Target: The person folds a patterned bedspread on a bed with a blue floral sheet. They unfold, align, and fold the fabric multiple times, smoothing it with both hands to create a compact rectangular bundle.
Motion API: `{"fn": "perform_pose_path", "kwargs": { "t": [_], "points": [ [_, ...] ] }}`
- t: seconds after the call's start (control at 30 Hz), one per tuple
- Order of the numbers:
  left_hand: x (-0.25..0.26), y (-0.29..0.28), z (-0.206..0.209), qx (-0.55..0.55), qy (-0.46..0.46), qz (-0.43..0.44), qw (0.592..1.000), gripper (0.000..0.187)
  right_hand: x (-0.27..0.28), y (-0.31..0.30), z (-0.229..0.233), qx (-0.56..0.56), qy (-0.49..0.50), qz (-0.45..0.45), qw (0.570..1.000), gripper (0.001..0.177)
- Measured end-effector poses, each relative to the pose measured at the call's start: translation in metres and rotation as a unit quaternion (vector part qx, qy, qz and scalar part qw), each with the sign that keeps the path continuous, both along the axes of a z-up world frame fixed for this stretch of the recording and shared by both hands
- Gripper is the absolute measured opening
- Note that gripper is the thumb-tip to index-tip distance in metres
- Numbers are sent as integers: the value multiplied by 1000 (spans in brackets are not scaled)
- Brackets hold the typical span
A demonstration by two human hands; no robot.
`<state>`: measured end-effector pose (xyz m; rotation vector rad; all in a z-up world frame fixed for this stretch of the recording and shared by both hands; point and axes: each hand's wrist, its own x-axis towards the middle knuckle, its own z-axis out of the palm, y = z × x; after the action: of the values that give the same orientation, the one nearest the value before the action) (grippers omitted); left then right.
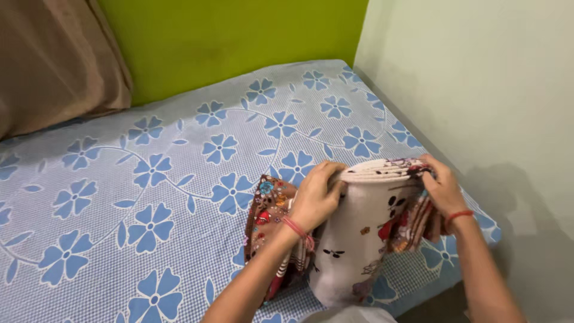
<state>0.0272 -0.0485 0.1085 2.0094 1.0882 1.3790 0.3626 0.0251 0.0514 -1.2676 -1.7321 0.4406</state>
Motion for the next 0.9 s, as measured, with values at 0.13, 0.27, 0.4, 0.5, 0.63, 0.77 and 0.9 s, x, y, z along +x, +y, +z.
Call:
{"fn": "perform_pose_path", "kwargs": {
  "t": [0.13, 0.27, 0.4, 0.5, 0.63, 0.77, 0.9],
  "points": [
    [4, 1, -5, 4, 19, -32, 999, 30, -7, -16, 2, 19, 74, 107, 991, 41],
    [16, 2, -3, 26, 46, -6, 999, 28, -31, -39, 43, -123, 132, 202, 963, 49],
    [34, -3, -4, 70, 73, 33, 994, 26, -76, -63, 87, 87, -133, 256, 953, 71],
    [41, -4, -8, 83, 84, 40, 992, 26, -100, -74, 107, -92, -353, 69, 929, 89],
    [49, -6, -16, 84, 97, 30, 991, 27, -105, -72, 109, -121, -454, 40, 882, 66],
    [52, -1, -19, 95, 69, 17, 993, 28, -94, -63, 92, -89, -463, 16, 882, 59],
    [51, 5, -25, 59, 43, -31, 997, 29, -80, -61, 74, -18, -424, 15, 905, 49]
  ]
}}
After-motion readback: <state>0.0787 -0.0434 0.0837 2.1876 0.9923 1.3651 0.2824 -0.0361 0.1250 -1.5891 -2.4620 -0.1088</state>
